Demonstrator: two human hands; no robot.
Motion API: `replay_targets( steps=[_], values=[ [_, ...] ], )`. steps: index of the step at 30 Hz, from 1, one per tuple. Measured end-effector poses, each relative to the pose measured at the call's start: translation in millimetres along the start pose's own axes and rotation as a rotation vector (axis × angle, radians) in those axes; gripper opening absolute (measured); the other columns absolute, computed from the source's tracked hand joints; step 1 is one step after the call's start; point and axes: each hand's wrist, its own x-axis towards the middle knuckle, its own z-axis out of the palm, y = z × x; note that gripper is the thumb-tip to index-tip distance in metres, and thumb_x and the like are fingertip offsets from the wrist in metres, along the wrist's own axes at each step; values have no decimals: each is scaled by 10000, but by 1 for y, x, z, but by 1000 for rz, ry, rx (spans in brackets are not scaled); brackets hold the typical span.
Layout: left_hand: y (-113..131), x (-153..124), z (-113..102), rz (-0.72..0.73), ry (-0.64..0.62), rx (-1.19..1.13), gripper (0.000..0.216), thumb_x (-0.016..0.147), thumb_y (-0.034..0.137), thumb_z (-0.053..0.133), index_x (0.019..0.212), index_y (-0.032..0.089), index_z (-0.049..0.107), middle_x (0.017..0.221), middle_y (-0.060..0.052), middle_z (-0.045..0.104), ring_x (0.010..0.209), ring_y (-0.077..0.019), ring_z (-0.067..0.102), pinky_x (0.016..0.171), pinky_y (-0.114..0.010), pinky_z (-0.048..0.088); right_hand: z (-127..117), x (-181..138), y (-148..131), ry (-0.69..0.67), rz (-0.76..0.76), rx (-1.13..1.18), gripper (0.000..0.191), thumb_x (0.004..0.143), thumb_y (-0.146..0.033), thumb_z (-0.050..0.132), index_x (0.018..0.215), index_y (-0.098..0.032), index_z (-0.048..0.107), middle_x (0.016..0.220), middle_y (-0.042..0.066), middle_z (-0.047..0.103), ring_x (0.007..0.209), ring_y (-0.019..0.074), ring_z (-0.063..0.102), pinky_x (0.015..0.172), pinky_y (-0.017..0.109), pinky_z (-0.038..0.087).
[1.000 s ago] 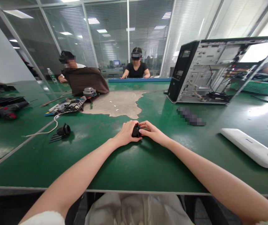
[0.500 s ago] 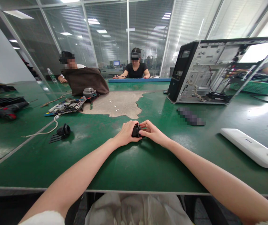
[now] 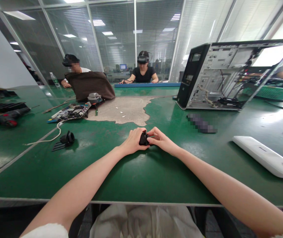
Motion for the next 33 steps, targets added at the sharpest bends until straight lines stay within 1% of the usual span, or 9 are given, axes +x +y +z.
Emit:
replay_targets(
  steps=[5, 11, 13, 16, 18, 20, 23, 29, 33],
  values=[
    [0, 0, 0, -3, 1, -23, 570, 648, 393, 649, 1103, 214, 355, 1043, -56, 495, 934, -241, 482, 789, -368, 340, 0, 1, 4, 10, 27, 3, 294, 736, -308, 602, 961, -216, 438, 944, 28, 531, 904, 158, 538, 804, 365, 457],
    [-1, 0, -1, -4, -14, -10, 565, 639, 342, 652, 1102, 214, 355, 1040, -59, 493, 940, -247, 477, 784, -365, 335, -5, 1, 6, -111, -4, 65, 366, 654, -264, 695, 879, -214, 410, 916, 11, 557, 884, 156, 566, 783, 350, 466],
    [0, 0, 0, -9, -10, -15, 559, 641, 349, 649, 1101, 219, 358, 1037, -56, 492, 942, -247, 476, 790, -368, 332, -4, 1, 5, -81, -15, 51, 318, 674, -286, 677, 849, -210, 424, 899, 5, 557, 885, 153, 563, 781, 338, 468],
    [-1, 0, 1, -12, -1, -25, 560, 647, 375, 646, 1103, 222, 360, 1033, -53, 492, 940, -246, 479, 798, -373, 331, 0, 2, 3, 1, -5, 22, 227, 735, -350, 602, 818, -204, 449, 836, -11, 543, 796, 131, 565, 733, 316, 481],
    [-1, 0, 1, -12, 3, -23, 572, 641, 384, 652, 1103, 220, 358, 1033, -55, 493, 939, -247, 481, 796, -373, 334, 2, 3, 3, 38, 11, 11, 218, 745, -366, 581, 827, -206, 459, 823, -15, 531, 754, 123, 560, 709, 309, 486],
    [-1, 0, 1, -6, 4, -17, 580, 639, 392, 654, 1105, 216, 356, 1042, -59, 492, 943, -249, 481, 795, -373, 337, 3, 4, 4, 57, 40, 0, 237, 737, -358, 590, 872, -210, 464, 866, -3, 534, 771, 128, 561, 721, 318, 487],
    [-1, 0, 0, 11, 1, -16, 583, 647, 399, 648, 1111, 211, 350, 1054, -65, 490, 948, -247, 478, 794, -370, 340, 0, 4, 7, 41, 71, -11, 273, 741, -338, 593, 942, -210, 460, 931, 23, 540, 835, 144, 561, 768, 348, 478],
    [0, 0, -1, -16, -10, -20, 555, 649, 378, 640, 1105, 218, 366, 1038, -61, 493, 937, -251, 477, 782, -372, 337, -6, 2, 6, -97, -5, 32, 343, 672, -301, 682, 883, -214, 425, 898, 7, 561, 885, 157, 561, 765, 348, 487],
    [1, 0, -1, -9, -2, -24, 551, 651, 379, 639, 1102, 217, 367, 1033, -59, 494, 936, -248, 477, 788, -372, 335, -4, 1, 2, -46, 9, 12, 271, 719, -361, 625, 850, -208, 443, 880, 3, 553, 835, 140, 560, 741, 326, 490]
  ],
)
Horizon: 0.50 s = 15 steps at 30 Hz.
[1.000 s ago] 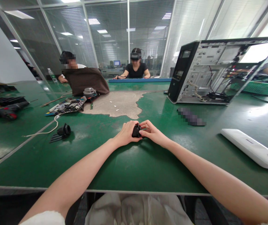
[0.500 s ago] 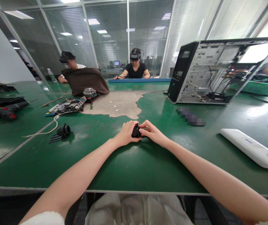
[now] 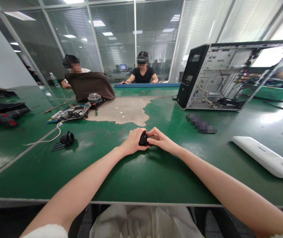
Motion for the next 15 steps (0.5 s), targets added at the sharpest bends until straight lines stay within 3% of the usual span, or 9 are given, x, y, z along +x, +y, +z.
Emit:
replay_targets(
  steps=[4, 8, 15],
  values=[
    [-1, 0, 1, 9, 6, 7, 561, 648, 391, 644, 1099, 211, 364, 1029, -56, 495, 928, -243, 482, 785, -367, 339, 4, 1, 0, 69, 36, -2, 237, 739, -391, 586, 831, -214, 459, 869, -5, 539, 765, 126, 555, 692, 308, 496],
    [-1, 0, 1, 20, 3, 18, 571, 653, 401, 645, 1106, 208, 357, 1045, -61, 493, 940, -245, 481, 789, -367, 342, 3, 3, 3, 78, 65, -9, 272, 741, -355, 587, 943, -217, 466, 938, 19, 539, 812, 140, 559, 744, 341, 486],
    [-1, 0, 0, 14, -2, 41, 545, 669, 397, 633, 1099, 211, 355, 1038, -60, 493, 932, -242, 482, 778, -357, 344, -4, 2, 4, -41, -36, 12, 319, 657, -263, 690, 842, -207, 435, 922, 9, 542, 890, 164, 560, 762, 336, 474]
  ],
)
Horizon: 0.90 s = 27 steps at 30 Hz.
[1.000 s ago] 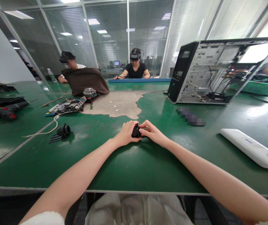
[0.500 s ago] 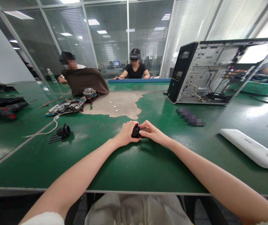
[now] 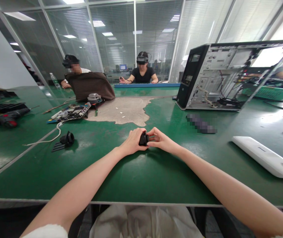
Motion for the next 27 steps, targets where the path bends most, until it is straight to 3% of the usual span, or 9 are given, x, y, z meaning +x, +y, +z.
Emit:
replay_targets(
  steps=[6, 10, 13, 19, 27],
  values=[
    [0, 0, 1, 5, 5, 0, 546, 662, 407, 634, 1089, 209, 355, 1029, -54, 491, 922, -240, 482, 775, -355, 344, 5, 1, -2, 85, 9, -52, 197, 749, -329, 583, 817, -199, 451, 847, -6, 538, 788, 130, 558, 751, 319, 462],
    [-1, 1, 2, 7, 9, -6, 571, 653, 415, 642, 1098, 206, 351, 1030, -57, 492, 923, -241, 482, 777, -357, 344, 6, 3, 0, 122, 25, -83, 201, 745, -303, 580, 874, -199, 465, 883, 6, 524, 856, 145, 540, 783, 329, 452],
    [-1, 0, 1, 17, 9, -11, 576, 654, 410, 643, 1106, 210, 347, 1041, -57, 491, 933, -242, 479, 785, -361, 342, 3, 3, 2, 95, 54, -73, 227, 748, -282, 578, 926, -202, 461, 928, 22, 519, 895, 153, 534, 788, 339, 453],
    [-2, 0, 0, 10, -2, 3, 568, 649, 355, 649, 1105, 207, 344, 1037, -57, 490, 920, -239, 482, 769, -352, 346, 1, 0, 2, -22, 4, 19, 350, 647, -219, 694, 850, -213, 409, 923, -3, 513, 870, 148, 560, 732, 303, 470],
    [-1, 1, 1, 7, 10, -4, 556, 655, 403, 644, 1087, 204, 356, 1014, -50, 497, 904, -233, 487, 766, -352, 347, 7, 1, 0, 86, -3, -34, 181, 760, -305, 571, 818, -199, 436, 839, -9, 508, 768, 122, 546, 703, 296, 463]
  ],
)
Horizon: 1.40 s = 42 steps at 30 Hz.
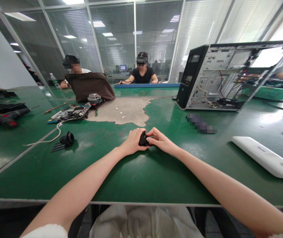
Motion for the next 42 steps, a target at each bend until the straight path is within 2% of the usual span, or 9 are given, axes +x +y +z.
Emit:
replay_targets(
  steps=[6, 12, 18, 24, 31, 37, 42],
  values=[
    [0, 0, -1, 5, -5, -4, 577, 648, 396, 651, 1102, 212, 347, 1041, -56, 494, 934, -242, 483, 783, -359, 344, -3, 1, 2, -5, 90, -9, 254, 735, -261, 597, 924, -201, 437, 911, 18, 517, 851, 147, 546, 780, 352, 453],
    [-2, 0, -1, 2, -18, 9, 573, 647, 349, 653, 1108, 204, 345, 1047, -61, 490, 934, -243, 482, 773, -352, 347, -6, -3, 2, -101, 0, 47, 348, 661, -212, 684, 870, -211, 407, 914, 0, 525, 880, 149, 557, 749, 308, 467],
    [0, 0, 0, 3, 2, 7, 553, 657, 399, 643, 1090, 207, 358, 1025, -53, 491, 921, -236, 484, 775, -351, 345, -1, -2, -2, -14, -1, -23, 174, 776, -303, 559, 824, -200, 427, 874, 2, 533, 784, 123, 556, 728, 306, 469],
    [-1, 0, 0, -1, -2, -1, 582, 649, 401, 652, 1107, 211, 346, 1036, -55, 492, 934, -240, 483, 786, -357, 344, -1, 1, 0, 37, 41, -59, 223, 757, -292, 573, 920, -202, 449, 914, 21, 517, 873, 153, 543, 783, 356, 472],
    [0, 0, -1, -10, -12, -3, 556, 656, 391, 640, 1100, 212, 358, 1028, -54, 492, 922, -240, 485, 772, -354, 342, -6, -2, -3, -91, 10, 11, 322, 666, -272, 684, 868, -205, 442, 932, 11, 532, 893, 170, 569, 765, 346, 485],
    [1, 0, -2, -19, -13, -25, 550, 652, 396, 643, 1092, 215, 368, 1032, -54, 494, 936, -242, 481, 788, -361, 339, -1, -1, -6, 19, 4, -41, 205, 745, -350, 591, 831, -196, 487, 854, 1, 549, 804, 146, 571, 770, 343, 478],
    [1, 0, -2, -3, -11, -10, 571, 655, 408, 643, 1105, 208, 354, 1042, -60, 495, 938, -242, 479, 784, -360, 344, -2, 1, -3, 34, 77, -48, 253, 735, -313, 598, 930, -200, 480, 954, 33, 538, 850, 156, 557, 784, 365, 470]
  ],
)
